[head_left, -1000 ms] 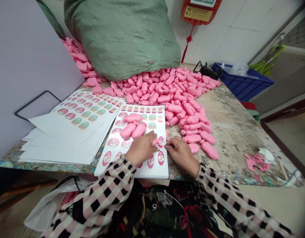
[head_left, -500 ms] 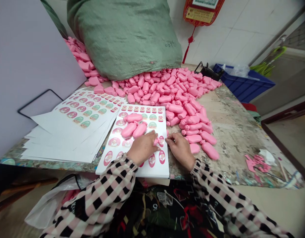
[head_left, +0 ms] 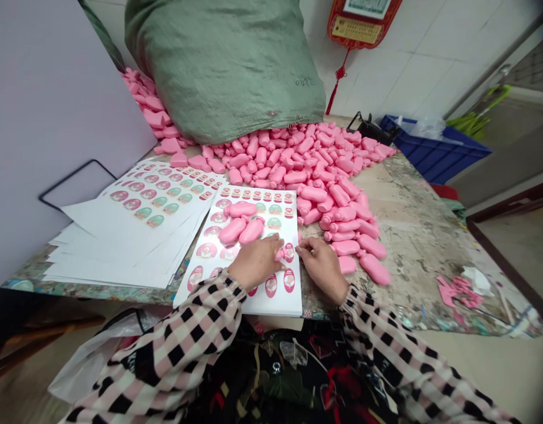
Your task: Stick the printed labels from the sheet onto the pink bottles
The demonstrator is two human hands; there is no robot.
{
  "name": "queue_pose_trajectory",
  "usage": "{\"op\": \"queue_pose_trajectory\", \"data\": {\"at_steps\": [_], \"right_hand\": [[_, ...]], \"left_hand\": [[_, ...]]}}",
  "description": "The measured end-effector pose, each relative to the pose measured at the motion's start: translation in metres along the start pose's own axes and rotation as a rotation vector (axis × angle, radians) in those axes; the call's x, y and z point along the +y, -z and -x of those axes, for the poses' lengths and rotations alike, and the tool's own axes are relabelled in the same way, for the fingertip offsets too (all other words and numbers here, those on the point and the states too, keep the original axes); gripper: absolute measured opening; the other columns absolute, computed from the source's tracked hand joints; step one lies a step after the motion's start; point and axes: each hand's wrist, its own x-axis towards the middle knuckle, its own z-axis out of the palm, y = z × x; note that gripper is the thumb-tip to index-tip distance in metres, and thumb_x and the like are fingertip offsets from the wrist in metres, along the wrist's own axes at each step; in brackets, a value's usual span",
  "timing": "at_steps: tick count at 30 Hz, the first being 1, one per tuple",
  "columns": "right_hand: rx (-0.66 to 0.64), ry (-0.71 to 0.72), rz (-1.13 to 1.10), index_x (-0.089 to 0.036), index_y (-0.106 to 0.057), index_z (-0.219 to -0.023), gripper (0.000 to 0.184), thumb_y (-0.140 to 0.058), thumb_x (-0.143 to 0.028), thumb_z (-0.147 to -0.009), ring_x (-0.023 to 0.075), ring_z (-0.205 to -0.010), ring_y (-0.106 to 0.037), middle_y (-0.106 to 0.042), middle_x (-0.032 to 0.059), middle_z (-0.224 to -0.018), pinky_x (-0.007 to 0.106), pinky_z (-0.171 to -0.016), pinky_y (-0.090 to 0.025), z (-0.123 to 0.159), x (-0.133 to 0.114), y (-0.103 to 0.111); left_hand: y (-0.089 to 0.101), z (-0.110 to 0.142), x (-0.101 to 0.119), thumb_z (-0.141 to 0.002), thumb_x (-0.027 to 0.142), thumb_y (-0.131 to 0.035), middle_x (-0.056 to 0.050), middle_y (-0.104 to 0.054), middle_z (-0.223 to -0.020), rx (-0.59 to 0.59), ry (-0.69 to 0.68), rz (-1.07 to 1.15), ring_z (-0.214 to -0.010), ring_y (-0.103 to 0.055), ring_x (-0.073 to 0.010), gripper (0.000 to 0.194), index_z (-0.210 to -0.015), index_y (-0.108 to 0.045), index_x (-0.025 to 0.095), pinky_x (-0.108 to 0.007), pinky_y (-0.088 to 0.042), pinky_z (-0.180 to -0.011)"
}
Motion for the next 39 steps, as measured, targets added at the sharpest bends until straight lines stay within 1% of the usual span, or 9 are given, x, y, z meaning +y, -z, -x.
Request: {"op": "queue_pose_trajectory", "data": {"at_steps": [3, 8, 10, 15, 20, 29, 35, 39], "right_hand": [[0.001, -0.015, 0.015, -0.02, -0.059, -0.076, 0.014, -0.051, -0.031, -0.082, 0.0156, -0.072, -0.052, -0.061, 0.0019, -0.078, 0.026, -0.065, -0.035, 0.0, -0.001, -0.001], [0.018, -0.035, 0.027, -0.02, -0.057, -0.073, 0.016, -0.05, -0.031, -0.082, 0.0158, -0.071, -0.052, -0.061, 0.0019, -0.077, 0.026, -0.063, -0.034, -0.003, -0.003, -0.001], [0.017, -0.033, 0.02, -0.02, -0.057, -0.073, 0.016, -0.05, -0.031, -0.082, 0.016, -0.071, -0.052, -0.061, 0.0019, -0.077, 0.027, -0.062, -0.034, -0.005, -0.004, -0.002], [0.034, 0.001, 0.038, -0.02, -0.057, -0.076, 0.014, -0.049, -0.029, -0.082, 0.0159, -0.076, -0.053, -0.06, 0.002, -0.081, 0.027, -0.065, -0.034, -0.007, -0.006, -0.002], [0.041, 0.072, 0.105, -0.021, -0.057, -0.079, 0.013, -0.048, -0.029, -0.084, 0.0155, -0.077, -0.053, -0.059, 0.0018, -0.084, 0.027, -0.066, -0.034, -0.004, -0.009, 0.003], [-0.076, 0.038, 0.119, -0.022, -0.059, -0.08, 0.014, -0.05, -0.031, -0.084, 0.0148, -0.077, -0.053, -0.06, 0.0013, -0.083, 0.026, -0.064, -0.032, 0.002, -0.004, 0.012], [-0.017, 0.054, 0.199, -0.021, -0.058, -0.073, 0.022, -0.052, -0.04, -0.082, 0.0142, -0.073, -0.052, -0.059, 0.0011, -0.079, 0.026, -0.058, -0.029, 0.002, -0.013, 0.013], [0.009, 0.009, 0.19, -0.021, -0.058, -0.072, 0.021, -0.056, -0.041, -0.079, 0.0139, -0.07, -0.052, -0.06, 0.0, -0.078, 0.026, -0.057, -0.028, 0.002, -0.017, 0.012]], "left_hand": [[0.002, 0.0, -0.001, -0.072, 0.033, -0.063, -0.014, -0.051, -0.131, -0.016, -0.019, -0.015, -0.114, -0.053, -0.0291, 0.05, -0.119, -0.054, 0.018, -0.038, -0.043, -0.092], [0.003, -0.002, -0.001, -0.072, 0.033, -0.063, -0.012, -0.052, -0.13, -0.033, -0.055, -0.033, -0.107, -0.057, -0.0281, 0.045, -0.114, -0.057, 0.02, -0.035, -0.045, -0.084], [0.003, -0.002, -0.001, -0.072, 0.034, -0.063, -0.011, -0.053, -0.129, -0.037, -0.06, -0.036, -0.106, -0.058, -0.0275, 0.043, -0.113, -0.057, 0.02, -0.035, -0.045, -0.084], [0.001, -0.003, -0.003, -0.071, 0.037, -0.064, -0.012, -0.054, -0.128, -0.04, -0.052, -0.037, -0.108, -0.056, -0.0281, 0.044, -0.111, -0.058, 0.02, -0.036, -0.043, -0.089], [0.002, -0.002, -0.001, -0.072, 0.037, -0.064, -0.012, -0.053, -0.129, -0.036, -0.047, -0.038, -0.11, -0.055, -0.0283, 0.047, -0.115, -0.057, 0.02, -0.036, -0.043, -0.09], [0.001, -0.001, -0.002, -0.072, 0.037, -0.063, -0.011, -0.045, -0.137, -0.038, -0.018, -0.034, -0.116, -0.052, -0.0257, 0.056, -0.124, -0.051, 0.021, -0.035, -0.041, -0.095], [0.002, -0.002, -0.003, -0.072, 0.039, -0.062, -0.011, -0.044, -0.138, -0.057, -0.019, -0.025, -0.118, -0.05, -0.0247, 0.059, -0.126, -0.05, 0.019, -0.033, -0.038, -0.097], [0.003, -0.004, -0.003, -0.069, 0.042, -0.065, -0.012, -0.042, -0.14, -0.077, -0.021, -0.015, -0.118, -0.049, -0.0258, 0.064, -0.127, -0.049, 0.02, -0.034, -0.039, -0.096]]}}
